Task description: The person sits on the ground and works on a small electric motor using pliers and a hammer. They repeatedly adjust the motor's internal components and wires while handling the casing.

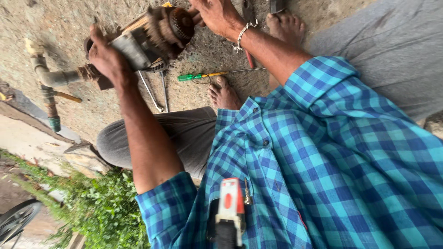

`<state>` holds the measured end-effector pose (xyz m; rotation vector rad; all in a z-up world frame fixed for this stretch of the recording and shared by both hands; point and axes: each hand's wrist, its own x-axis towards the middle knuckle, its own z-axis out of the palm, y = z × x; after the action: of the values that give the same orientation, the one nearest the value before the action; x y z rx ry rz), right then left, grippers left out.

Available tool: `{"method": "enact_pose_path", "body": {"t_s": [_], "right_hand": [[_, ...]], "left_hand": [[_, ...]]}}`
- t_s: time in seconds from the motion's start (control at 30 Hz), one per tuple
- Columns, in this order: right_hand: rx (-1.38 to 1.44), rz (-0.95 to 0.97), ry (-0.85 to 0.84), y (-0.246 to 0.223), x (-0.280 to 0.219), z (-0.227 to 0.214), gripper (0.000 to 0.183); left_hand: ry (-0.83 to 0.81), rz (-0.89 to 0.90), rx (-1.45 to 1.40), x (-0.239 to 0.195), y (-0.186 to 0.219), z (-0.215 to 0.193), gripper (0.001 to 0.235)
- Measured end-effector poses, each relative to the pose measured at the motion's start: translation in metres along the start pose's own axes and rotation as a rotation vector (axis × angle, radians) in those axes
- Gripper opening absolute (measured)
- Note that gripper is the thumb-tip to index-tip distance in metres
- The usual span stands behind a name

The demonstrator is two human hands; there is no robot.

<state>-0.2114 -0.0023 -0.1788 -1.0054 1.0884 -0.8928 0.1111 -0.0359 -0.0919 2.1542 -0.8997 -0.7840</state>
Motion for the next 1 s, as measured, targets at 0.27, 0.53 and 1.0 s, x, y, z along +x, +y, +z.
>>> {"method": "enact_pose_path", "body": {"t_s": [0.27, 0.53, 1.0], "right_hand": [[-0.198, -0.039, -0.125, -0.048, -0.001, 0.022, 0.064], [-0.182, -0.109, -0.164, -0.041, 0.005, 0.026, 0.059], [-0.197, 0.075, -0.281, 0.002, 0.012, 0.027, 0.041]], "left_hand": [[-0.276, -0.205, -0.292, 0.003, -0.009, -0.047, 0.059], [-0.277, -0.173, -0.312, -0.008, -0.004, -0.048, 0.071], [0.182, 0.025, 0.207, -0.028, -0.028, 0.042, 0.068]]}}
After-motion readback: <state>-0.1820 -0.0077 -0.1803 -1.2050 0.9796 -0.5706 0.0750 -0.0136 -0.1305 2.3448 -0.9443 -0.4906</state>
